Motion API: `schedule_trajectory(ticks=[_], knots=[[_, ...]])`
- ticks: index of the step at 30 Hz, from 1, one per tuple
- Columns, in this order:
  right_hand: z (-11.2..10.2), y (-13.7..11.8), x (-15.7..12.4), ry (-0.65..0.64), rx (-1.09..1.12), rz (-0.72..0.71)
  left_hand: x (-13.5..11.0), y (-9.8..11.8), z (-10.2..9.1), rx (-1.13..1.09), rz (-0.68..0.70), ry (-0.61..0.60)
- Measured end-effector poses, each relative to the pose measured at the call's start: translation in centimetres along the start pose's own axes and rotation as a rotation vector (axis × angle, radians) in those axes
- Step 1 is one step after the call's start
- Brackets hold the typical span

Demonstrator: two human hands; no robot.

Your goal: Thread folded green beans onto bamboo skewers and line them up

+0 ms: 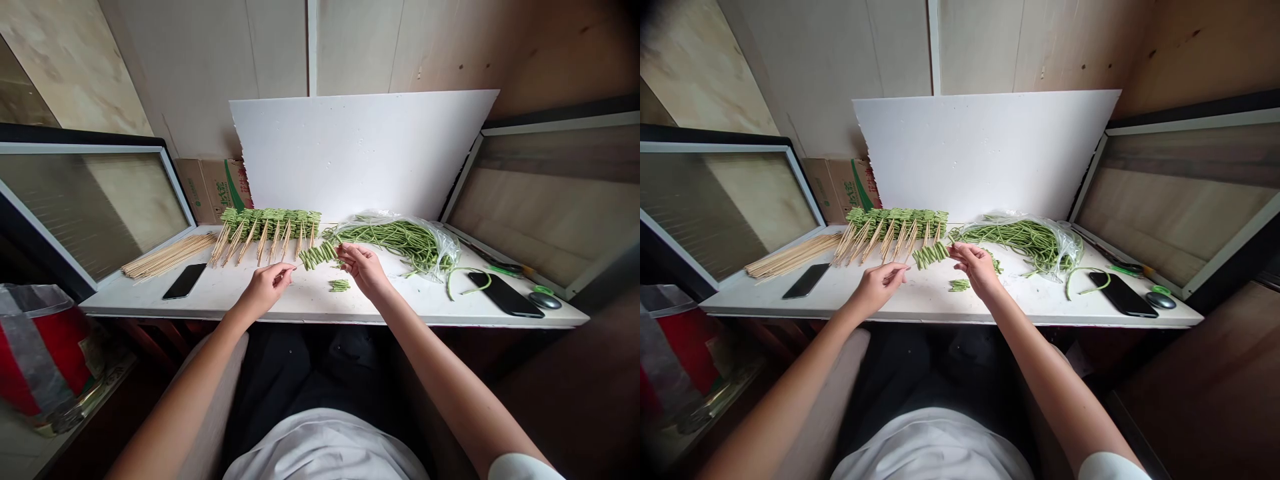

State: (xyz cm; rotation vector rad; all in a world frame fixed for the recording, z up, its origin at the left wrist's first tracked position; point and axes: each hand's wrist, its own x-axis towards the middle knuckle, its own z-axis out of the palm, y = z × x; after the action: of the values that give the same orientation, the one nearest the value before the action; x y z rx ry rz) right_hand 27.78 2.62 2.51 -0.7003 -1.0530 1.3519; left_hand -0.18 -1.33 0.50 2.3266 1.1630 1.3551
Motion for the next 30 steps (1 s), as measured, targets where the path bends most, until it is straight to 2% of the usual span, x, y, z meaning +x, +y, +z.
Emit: schedule_trajectory(ticks=[23,30], knots=[[-0.3,0.3,0.3,0.032,-0.133,-0.126,0.1,1.1,-0.6,0.207,0.106,0.027],[-0.5,0.6,0.3,0.012,-0.139,-0.139,0.1,1.5,-0.7,0.209,0.11,-0.006]])
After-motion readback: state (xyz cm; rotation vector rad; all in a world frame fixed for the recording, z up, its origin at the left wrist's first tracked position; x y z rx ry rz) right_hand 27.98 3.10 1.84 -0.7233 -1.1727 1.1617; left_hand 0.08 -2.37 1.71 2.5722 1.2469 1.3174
